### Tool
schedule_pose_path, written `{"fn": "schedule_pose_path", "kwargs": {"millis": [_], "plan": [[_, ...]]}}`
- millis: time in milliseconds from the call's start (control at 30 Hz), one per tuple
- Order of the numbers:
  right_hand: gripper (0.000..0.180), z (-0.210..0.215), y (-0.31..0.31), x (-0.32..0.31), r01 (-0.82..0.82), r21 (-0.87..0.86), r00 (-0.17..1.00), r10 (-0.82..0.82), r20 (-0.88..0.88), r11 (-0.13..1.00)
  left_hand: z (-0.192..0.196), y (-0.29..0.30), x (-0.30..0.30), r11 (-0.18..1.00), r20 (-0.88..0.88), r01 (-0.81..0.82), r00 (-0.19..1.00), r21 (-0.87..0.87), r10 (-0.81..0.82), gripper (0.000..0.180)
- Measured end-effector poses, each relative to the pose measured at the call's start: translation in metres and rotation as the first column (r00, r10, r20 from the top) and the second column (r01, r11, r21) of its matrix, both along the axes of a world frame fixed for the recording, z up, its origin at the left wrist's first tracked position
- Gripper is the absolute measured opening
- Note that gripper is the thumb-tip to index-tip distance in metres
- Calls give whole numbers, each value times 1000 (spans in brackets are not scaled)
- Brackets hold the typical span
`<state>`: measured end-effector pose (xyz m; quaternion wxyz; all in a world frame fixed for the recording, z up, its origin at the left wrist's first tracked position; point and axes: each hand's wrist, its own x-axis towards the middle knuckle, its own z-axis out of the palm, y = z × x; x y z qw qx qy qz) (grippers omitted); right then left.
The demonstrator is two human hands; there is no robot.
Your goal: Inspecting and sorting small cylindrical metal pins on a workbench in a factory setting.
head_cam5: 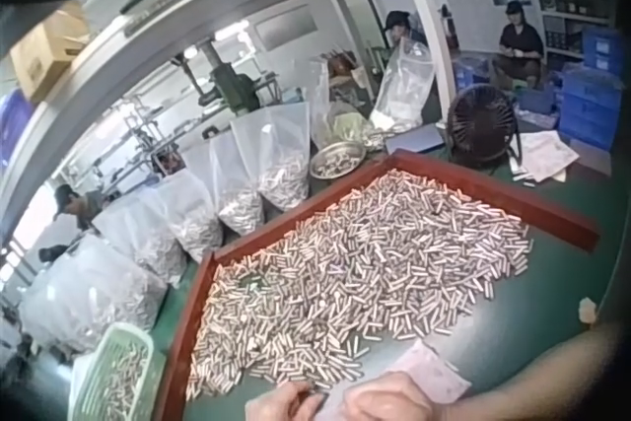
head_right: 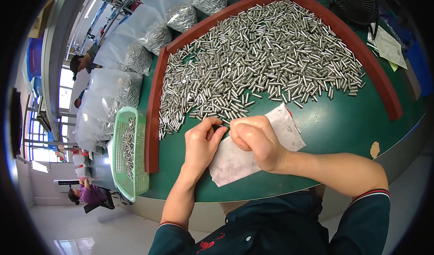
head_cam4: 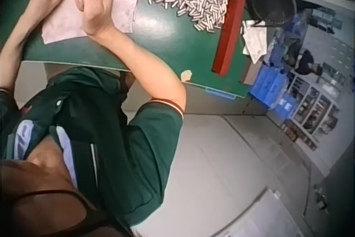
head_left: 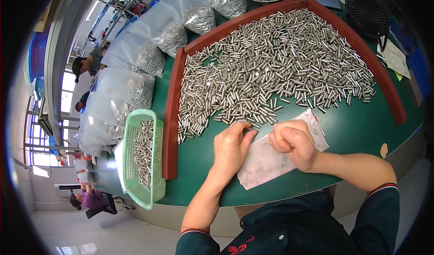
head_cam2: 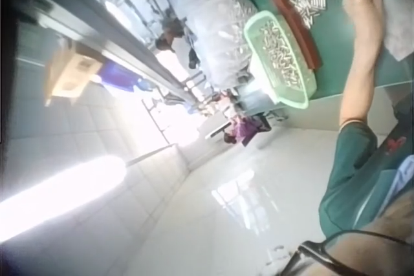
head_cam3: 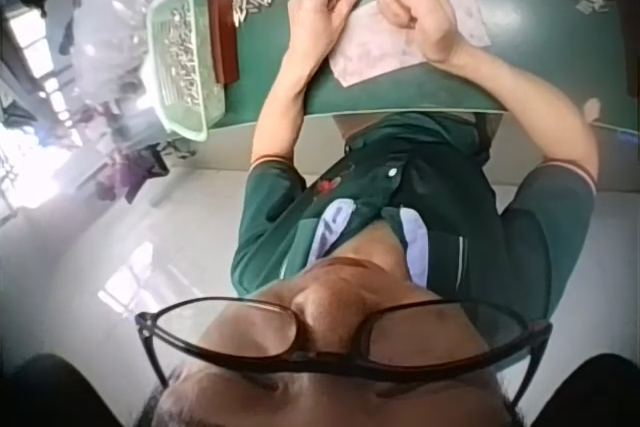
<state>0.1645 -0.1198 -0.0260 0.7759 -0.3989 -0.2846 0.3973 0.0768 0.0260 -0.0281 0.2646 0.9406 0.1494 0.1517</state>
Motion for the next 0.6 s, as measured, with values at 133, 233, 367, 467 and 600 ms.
{"fn": "schedule_pose_path", "kwargs": {"millis": [133, 233, 367, 467, 600], "plan": [[30, -1, 2, 0, 10, -7, 1000, -9, 16, 1000, -6, 5, 2, 989, 131, 94, 985, 119, -109, 11], [30, 1, 0, 0, 11, -26, 1000, -11, 17, 1000, -1, 6, -5, 735, 125, 4, 986, -679, 111, 10], [31, 0, 0, 0, 7, -16, 1000, -7, 5, 1000, 4, 20, -8, -52, 63, 66, 996, -996, 67, 5], [29, 0, 0, 0, -2, -12, 1000, 2, -23, 1000, 4, 20, -8, -62, 70, 70, 998, -996, 10, 16], [30, 0, 0, 1, -8, -27, 999, 7, -49, 1000, 3, 19, -9, -56, 9, 8, 1000, -998, -11, 16]]}}
